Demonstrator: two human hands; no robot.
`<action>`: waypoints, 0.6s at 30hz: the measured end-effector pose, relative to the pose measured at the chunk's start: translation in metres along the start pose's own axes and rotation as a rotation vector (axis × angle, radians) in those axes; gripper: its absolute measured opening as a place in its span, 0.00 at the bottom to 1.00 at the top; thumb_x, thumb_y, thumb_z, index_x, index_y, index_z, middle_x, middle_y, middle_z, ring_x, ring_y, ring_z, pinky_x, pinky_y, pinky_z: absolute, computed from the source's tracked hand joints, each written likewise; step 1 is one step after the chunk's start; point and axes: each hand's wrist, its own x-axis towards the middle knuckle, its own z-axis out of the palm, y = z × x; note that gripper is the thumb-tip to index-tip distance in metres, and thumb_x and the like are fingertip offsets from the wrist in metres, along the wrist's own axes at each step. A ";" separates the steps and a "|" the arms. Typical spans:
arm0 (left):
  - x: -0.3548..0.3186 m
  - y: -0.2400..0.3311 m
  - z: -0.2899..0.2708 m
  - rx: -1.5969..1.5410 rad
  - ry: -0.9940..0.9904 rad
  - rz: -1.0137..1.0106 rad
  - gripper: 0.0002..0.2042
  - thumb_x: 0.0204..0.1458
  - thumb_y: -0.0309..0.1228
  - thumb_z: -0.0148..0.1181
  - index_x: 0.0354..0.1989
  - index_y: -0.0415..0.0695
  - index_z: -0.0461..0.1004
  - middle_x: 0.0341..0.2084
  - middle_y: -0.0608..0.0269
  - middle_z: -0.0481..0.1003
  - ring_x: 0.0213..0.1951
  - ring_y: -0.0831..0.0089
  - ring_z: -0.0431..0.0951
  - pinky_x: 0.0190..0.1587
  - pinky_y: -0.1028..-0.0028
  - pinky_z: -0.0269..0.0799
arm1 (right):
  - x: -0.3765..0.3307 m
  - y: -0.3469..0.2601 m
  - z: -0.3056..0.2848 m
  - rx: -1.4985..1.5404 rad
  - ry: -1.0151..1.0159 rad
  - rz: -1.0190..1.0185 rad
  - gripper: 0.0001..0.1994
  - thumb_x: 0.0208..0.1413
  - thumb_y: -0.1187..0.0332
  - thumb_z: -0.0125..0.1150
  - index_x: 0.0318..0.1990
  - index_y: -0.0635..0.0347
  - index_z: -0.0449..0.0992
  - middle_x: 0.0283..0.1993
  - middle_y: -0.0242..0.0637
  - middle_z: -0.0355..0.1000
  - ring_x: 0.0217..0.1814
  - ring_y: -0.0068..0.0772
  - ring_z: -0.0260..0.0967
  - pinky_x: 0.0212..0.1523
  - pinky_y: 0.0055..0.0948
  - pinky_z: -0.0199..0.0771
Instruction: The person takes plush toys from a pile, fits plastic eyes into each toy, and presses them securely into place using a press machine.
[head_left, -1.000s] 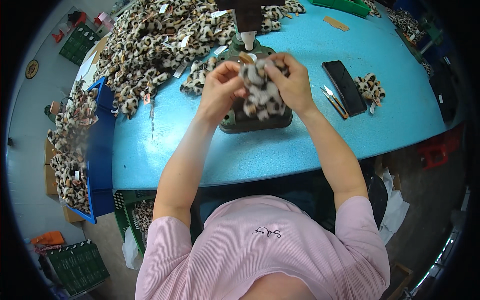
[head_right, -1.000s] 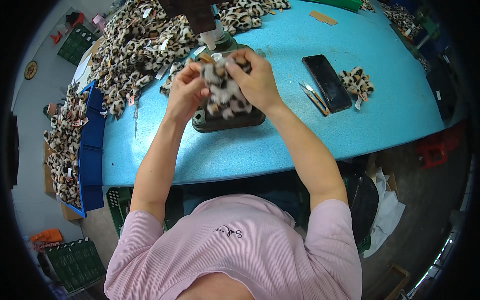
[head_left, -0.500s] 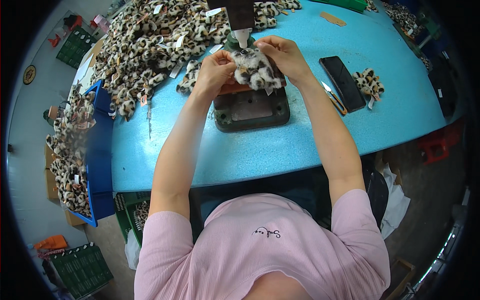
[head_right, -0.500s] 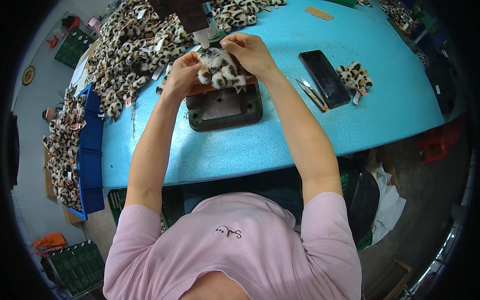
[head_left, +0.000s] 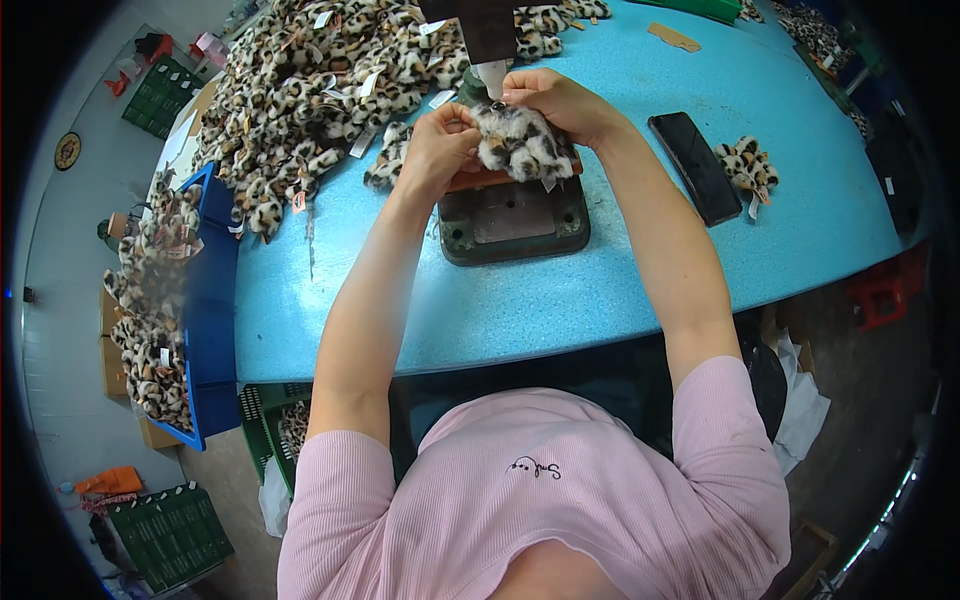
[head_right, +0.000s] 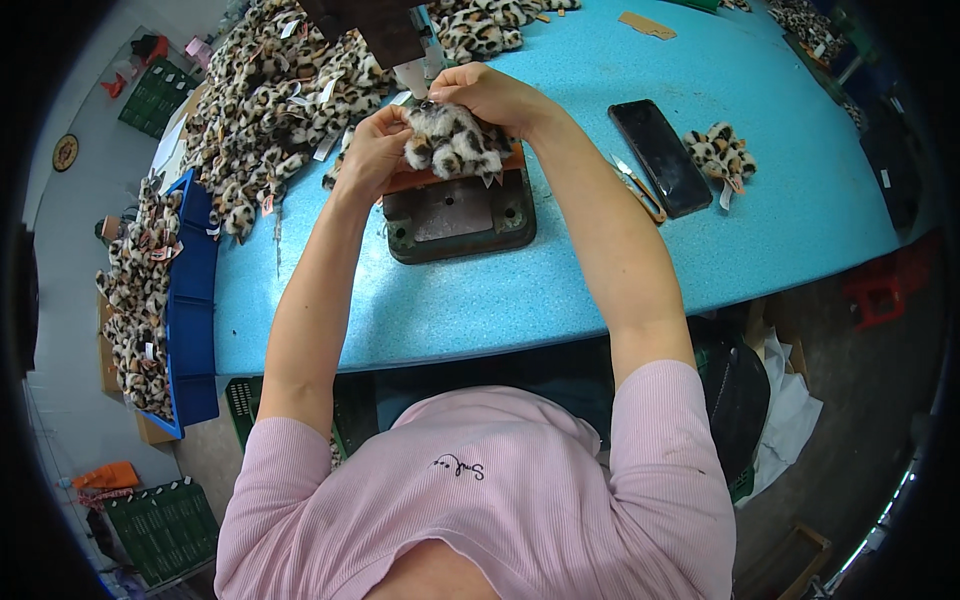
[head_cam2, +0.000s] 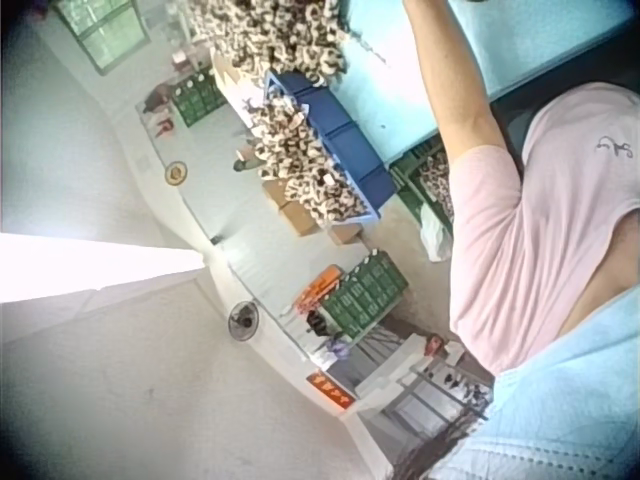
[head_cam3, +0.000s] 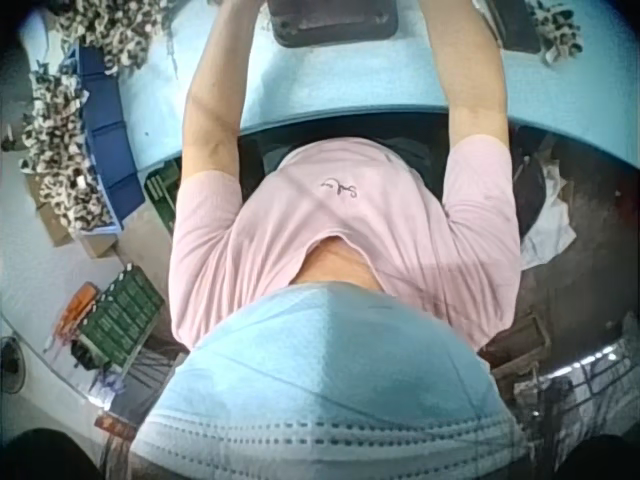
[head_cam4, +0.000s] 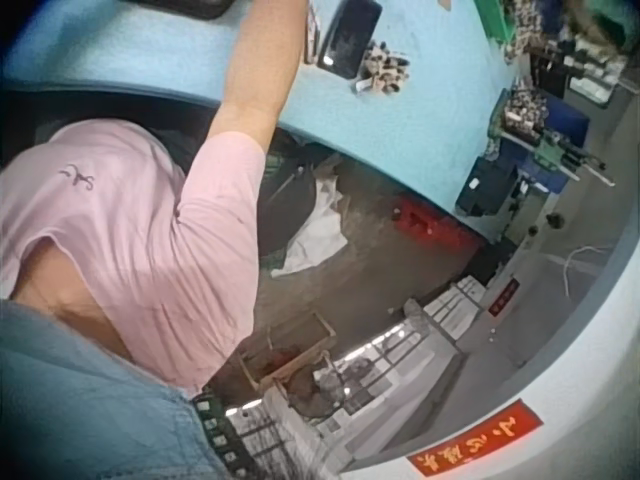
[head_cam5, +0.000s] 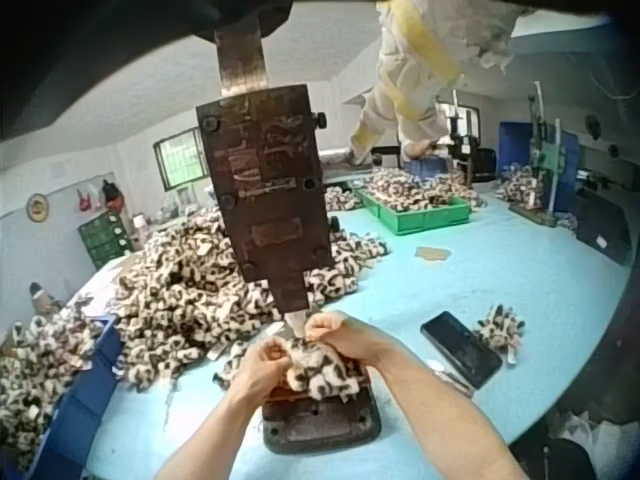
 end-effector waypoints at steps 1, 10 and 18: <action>-0.001 0.001 0.001 0.031 0.007 0.006 0.05 0.41 0.17 0.50 0.25 0.41 0.65 0.16 0.69 0.68 0.17 0.83 0.67 0.16 0.84 0.66 | -0.002 0.001 0.002 -0.047 0.052 -0.038 0.09 0.52 0.64 0.50 0.27 0.59 0.68 0.23 0.23 0.63 0.24 0.10 0.57 0.24 0.14 0.60; -0.002 0.001 0.001 -0.020 0.001 -0.006 0.05 0.41 0.17 0.49 0.25 0.41 0.64 0.16 0.69 0.68 0.17 0.83 0.67 0.16 0.84 0.65 | -0.012 0.003 0.018 -0.330 0.306 -0.056 0.08 0.54 0.68 0.45 0.29 0.62 0.67 0.24 0.23 0.63 0.27 0.12 0.56 0.28 0.16 0.59; 0.000 -0.002 0.000 -0.015 0.005 0.003 0.05 0.41 0.16 0.49 0.25 0.41 0.63 0.16 0.69 0.68 0.17 0.83 0.67 0.16 0.83 0.66 | -0.014 0.014 0.023 -0.343 0.370 -0.165 0.09 0.54 0.67 0.46 0.28 0.63 0.66 0.24 0.23 0.62 0.27 0.13 0.55 0.28 0.17 0.60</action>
